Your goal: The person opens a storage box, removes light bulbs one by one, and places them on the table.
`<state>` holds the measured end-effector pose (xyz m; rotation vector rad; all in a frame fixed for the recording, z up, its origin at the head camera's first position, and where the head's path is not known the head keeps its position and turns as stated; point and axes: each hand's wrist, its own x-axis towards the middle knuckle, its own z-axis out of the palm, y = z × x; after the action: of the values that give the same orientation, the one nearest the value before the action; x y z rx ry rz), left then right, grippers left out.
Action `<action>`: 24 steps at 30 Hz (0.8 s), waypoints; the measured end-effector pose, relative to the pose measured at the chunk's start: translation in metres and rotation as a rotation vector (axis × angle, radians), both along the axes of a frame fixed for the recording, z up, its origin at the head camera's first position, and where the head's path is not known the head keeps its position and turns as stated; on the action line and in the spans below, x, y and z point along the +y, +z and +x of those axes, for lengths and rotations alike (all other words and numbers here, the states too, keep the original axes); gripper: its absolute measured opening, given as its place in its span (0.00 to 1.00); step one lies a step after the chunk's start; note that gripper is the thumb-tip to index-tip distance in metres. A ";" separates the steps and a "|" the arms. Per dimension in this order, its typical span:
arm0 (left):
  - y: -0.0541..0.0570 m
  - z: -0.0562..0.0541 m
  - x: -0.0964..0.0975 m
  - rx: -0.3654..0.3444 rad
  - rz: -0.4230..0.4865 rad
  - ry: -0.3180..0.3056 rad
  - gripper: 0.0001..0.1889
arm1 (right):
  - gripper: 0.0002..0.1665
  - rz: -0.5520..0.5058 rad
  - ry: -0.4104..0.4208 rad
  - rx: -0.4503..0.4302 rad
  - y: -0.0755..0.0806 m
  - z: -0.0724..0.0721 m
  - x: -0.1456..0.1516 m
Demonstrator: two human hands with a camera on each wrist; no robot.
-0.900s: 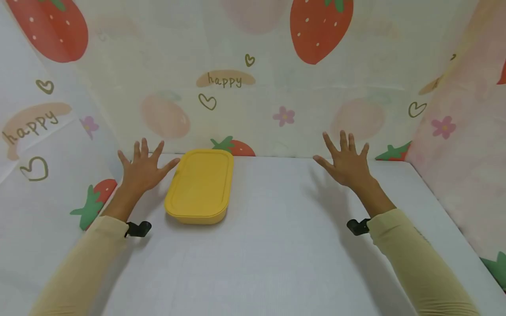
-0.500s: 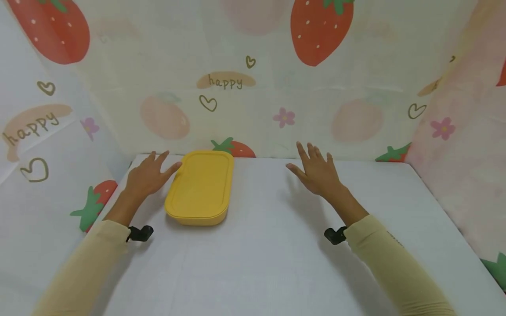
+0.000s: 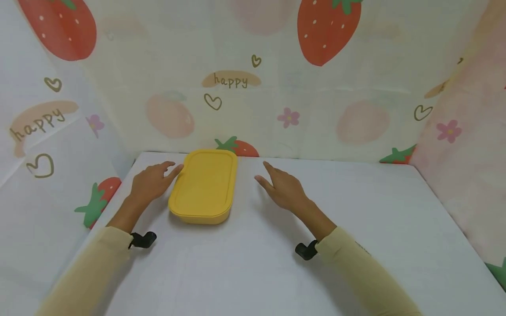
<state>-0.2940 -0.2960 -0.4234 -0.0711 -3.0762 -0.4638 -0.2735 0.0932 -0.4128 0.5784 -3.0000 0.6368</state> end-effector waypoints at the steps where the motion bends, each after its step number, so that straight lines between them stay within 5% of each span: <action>1: -0.001 0.001 0.000 0.000 0.006 0.002 0.43 | 0.43 -0.007 -0.004 -0.010 -0.002 0.001 -0.004; 14: -0.008 0.009 -0.001 -0.047 0.087 0.028 0.34 | 0.32 -0.197 -0.040 -0.173 -0.026 0.012 -0.051; 24: -0.006 0.011 0.004 -0.064 0.122 -0.035 0.28 | 0.23 -0.307 0.032 -0.230 -0.025 0.020 -0.072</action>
<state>-0.2827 -0.2921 -0.4298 -0.1086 -3.1052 -0.6669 -0.2539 0.0211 -0.4382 0.5685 -3.0046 1.2156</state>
